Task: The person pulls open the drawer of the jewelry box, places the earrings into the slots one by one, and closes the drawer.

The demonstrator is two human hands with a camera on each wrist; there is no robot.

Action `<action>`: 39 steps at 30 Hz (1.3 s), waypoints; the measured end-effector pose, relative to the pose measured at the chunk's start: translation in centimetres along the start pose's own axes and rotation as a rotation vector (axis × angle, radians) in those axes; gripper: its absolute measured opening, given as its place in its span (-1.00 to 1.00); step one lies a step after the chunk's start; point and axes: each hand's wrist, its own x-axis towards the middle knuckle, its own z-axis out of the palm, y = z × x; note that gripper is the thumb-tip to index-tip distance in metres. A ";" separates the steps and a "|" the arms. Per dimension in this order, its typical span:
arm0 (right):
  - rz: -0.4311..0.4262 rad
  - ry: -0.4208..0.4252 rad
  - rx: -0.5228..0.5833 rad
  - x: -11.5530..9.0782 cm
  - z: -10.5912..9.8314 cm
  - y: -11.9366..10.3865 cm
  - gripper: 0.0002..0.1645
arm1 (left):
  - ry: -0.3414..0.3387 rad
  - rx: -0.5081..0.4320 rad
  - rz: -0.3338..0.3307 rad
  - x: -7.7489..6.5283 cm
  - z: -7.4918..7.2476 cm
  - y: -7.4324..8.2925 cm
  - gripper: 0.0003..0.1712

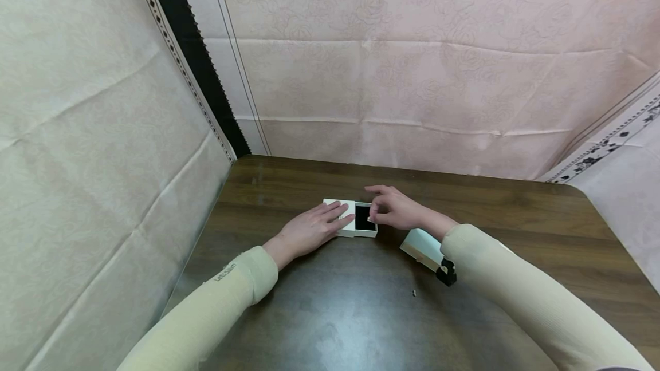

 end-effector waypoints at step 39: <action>-0.014 -0.071 0.002 2.2 0.5 0.9 -0.78 | -0.029 0.001 -0.011 0.1 0.1 -0.1 -0.38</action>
